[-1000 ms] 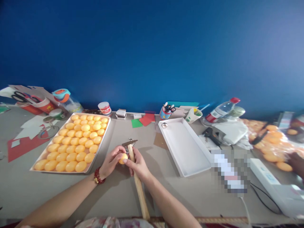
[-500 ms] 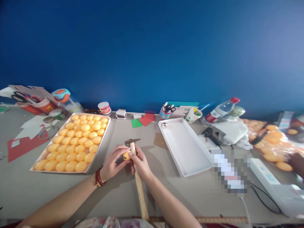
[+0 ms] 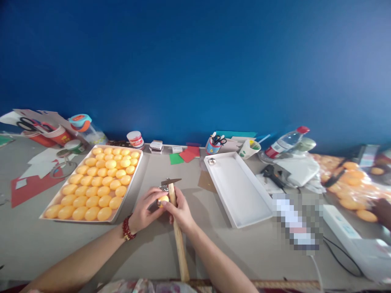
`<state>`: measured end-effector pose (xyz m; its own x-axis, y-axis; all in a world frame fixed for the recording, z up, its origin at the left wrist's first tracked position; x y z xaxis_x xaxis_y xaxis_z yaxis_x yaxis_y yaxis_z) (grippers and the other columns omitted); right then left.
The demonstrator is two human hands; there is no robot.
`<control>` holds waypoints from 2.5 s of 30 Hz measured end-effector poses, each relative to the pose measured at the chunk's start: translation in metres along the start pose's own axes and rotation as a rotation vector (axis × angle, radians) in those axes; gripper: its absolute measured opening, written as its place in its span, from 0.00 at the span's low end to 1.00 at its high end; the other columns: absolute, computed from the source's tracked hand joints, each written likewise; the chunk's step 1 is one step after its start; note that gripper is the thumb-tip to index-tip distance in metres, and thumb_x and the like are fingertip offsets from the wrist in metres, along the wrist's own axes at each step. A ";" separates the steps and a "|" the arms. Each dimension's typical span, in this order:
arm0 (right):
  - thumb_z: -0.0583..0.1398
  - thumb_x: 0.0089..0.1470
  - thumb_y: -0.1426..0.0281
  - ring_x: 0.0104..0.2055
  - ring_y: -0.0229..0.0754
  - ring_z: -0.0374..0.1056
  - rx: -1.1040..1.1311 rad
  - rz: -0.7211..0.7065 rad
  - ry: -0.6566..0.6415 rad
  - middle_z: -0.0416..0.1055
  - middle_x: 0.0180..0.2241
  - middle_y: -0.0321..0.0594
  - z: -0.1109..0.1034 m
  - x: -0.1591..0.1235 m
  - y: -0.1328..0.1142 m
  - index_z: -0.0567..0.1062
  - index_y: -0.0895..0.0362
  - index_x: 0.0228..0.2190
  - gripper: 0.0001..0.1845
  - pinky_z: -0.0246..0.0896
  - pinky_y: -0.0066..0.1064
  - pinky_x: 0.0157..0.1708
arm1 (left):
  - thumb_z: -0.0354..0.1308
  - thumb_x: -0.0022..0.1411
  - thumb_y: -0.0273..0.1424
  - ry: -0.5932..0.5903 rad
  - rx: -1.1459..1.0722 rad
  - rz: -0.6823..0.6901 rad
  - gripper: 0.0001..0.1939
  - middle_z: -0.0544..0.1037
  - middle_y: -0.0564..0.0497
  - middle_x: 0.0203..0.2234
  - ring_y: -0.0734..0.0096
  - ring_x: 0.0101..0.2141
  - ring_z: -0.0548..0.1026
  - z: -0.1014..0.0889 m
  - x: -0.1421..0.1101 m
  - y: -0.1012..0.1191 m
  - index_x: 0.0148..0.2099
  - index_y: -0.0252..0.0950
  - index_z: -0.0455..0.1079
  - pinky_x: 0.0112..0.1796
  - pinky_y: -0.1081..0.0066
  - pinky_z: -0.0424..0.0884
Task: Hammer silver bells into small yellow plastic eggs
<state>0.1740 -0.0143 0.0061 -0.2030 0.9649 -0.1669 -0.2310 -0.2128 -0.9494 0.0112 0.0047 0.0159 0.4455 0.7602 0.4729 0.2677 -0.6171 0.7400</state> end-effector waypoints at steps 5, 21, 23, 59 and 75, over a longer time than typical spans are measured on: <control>0.64 0.54 0.57 0.12 0.28 0.55 0.086 -0.005 -0.025 0.70 0.25 0.31 0.000 0.000 -0.001 0.65 0.56 0.50 0.27 0.53 0.20 0.08 | 0.58 0.64 0.35 -0.010 -0.085 -0.034 0.19 0.72 0.43 0.45 0.59 0.47 0.71 -0.001 -0.001 0.000 0.56 0.38 0.67 0.49 0.61 0.69; 0.65 0.53 0.59 0.10 0.28 0.55 0.134 -0.013 -0.053 0.66 0.22 0.27 0.001 0.001 0.002 0.64 0.57 0.51 0.28 0.50 0.20 0.07 | 0.50 0.68 0.35 0.007 -0.289 -0.154 0.14 0.72 0.43 0.45 0.59 0.48 0.70 0.000 -0.002 -0.003 0.51 0.38 0.71 0.50 0.59 0.67; 0.66 0.53 0.59 0.10 0.28 0.56 0.134 -0.014 -0.054 0.67 0.23 0.28 0.000 0.001 0.002 0.63 0.56 0.51 0.29 0.50 0.20 0.07 | 0.50 0.68 0.35 0.001 -0.312 -0.163 0.14 0.72 0.44 0.45 0.59 0.48 0.70 -0.001 -0.001 -0.003 0.51 0.38 0.71 0.50 0.59 0.67; 0.65 0.53 0.62 0.09 0.27 0.51 0.409 -0.012 -0.191 0.65 0.18 0.26 0.003 0.001 0.006 0.65 0.56 0.50 0.26 0.52 0.19 0.09 | 0.52 0.69 0.36 0.079 -0.735 -0.337 0.14 0.74 0.45 0.46 0.58 0.52 0.69 0.012 -0.007 -0.013 0.47 0.38 0.76 0.54 0.59 0.64; 0.65 0.54 0.59 0.09 0.26 0.48 0.509 0.079 -0.170 0.67 0.19 0.27 -0.004 0.006 0.007 0.67 0.56 0.51 0.27 0.48 0.19 0.08 | 0.57 0.65 0.36 0.058 -0.791 -0.383 0.14 0.72 0.44 0.52 0.56 0.55 0.68 0.013 -0.009 -0.018 0.51 0.40 0.73 0.56 0.58 0.66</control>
<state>0.1747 -0.0091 -0.0025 -0.3796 0.9133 -0.1476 -0.6319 -0.3725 -0.6796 0.0137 0.0062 -0.0083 0.3965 0.9085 0.1319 -0.2903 -0.0122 0.9569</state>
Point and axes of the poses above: each hand's wrist, its own x-axis towards the middle knuckle, its own z-axis out of the palm, y = z × x, the point moved 1 cm from there along x, towards the middle knuckle
